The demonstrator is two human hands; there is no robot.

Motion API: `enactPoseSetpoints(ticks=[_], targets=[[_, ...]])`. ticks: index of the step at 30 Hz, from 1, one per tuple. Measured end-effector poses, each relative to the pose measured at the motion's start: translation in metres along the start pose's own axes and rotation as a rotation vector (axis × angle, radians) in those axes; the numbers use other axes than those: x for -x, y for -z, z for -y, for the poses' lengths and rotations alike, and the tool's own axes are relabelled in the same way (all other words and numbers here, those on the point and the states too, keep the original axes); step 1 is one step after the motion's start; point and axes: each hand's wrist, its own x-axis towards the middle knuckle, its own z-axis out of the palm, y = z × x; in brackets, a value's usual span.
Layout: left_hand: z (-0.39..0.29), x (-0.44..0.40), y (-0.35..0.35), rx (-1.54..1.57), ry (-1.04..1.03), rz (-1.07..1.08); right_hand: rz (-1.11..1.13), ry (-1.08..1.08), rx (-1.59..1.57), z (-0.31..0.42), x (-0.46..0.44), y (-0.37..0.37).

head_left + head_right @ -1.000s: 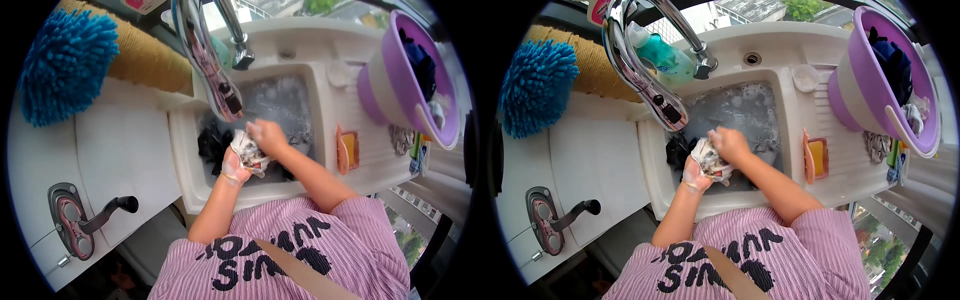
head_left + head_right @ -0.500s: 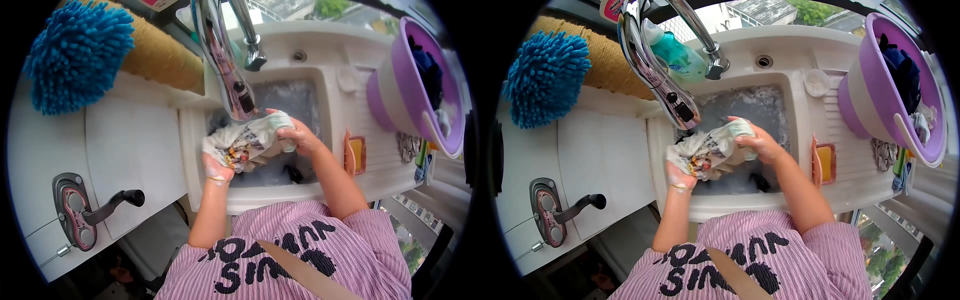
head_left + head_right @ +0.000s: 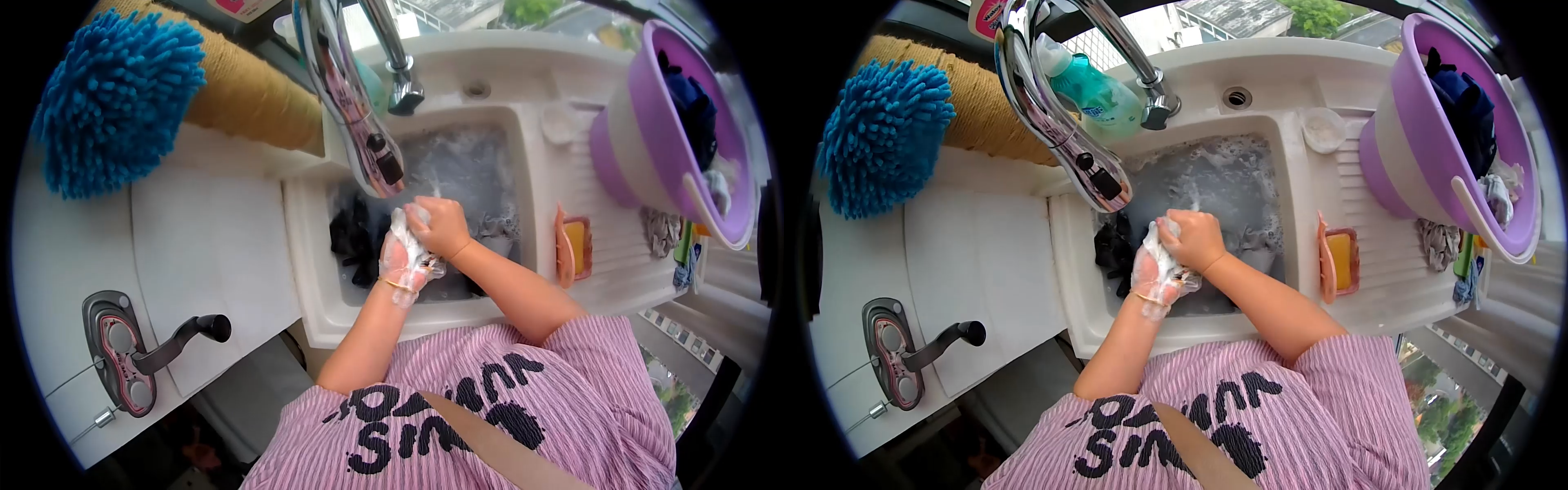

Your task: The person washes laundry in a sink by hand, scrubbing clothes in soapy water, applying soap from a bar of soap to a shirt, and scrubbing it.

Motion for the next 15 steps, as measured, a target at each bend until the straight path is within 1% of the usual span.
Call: enactPoseSetpoints(ticks=[1,2,4,5,6,7,8,9,10,11,13,14,15], targets=[[-0.007,-0.004,0.006,0.009,0.008,0.154,-0.022,-0.006,0.003,0.008,-0.002,0.005],[-0.008,-0.008,0.020,0.023,0.018,0.303,0.074,0.079,-0.040,0.022,0.007,0.008],[-0.003,-0.016,0.036,-0.050,-0.030,0.308,0.261,0.324,-0.073,0.057,0.028,0.015],[0.000,-0.019,0.044,-0.086,-0.054,0.309,0.247,0.334,-0.006,0.041,0.027,0.011],[0.001,-0.011,0.025,-0.133,-0.033,0.143,0.148,0.132,-0.091,0.020,0.022,0.007],[0.002,-0.002,0.006,-0.174,-0.003,-0.022,0.136,-0.026,-0.038,-0.003,0.013,0.005],[0.006,0.011,-0.009,-0.171,0.014,-0.070,0.121,-0.178,0.015,-0.018,0.007,0.003],[0.008,0.017,-0.022,-0.152,-0.016,-0.118,0.075,-0.116,0.060,-0.012,0.004,0.008],[0.007,0.019,-0.035,-0.132,-0.048,-0.158,0.071,-0.106,0.063,-0.009,0.001,0.008],[0.005,0.026,-0.040,-0.131,-0.049,-0.153,0.087,-0.080,0.046,-0.006,0.002,0.008],[0.002,0.042,-0.039,-0.240,-0.145,-0.040,0.133,-0.029,0.006,0.001,0.011,0.008],[0.002,0.031,-0.019,-0.239,-0.148,-0.041,0.152,-0.006,-0.016,0.005,0.015,0.006],[0.003,0.011,0.016,-0.123,-0.048,0.170,0.168,0.013,-0.038,0.008,0.019,0.006]])
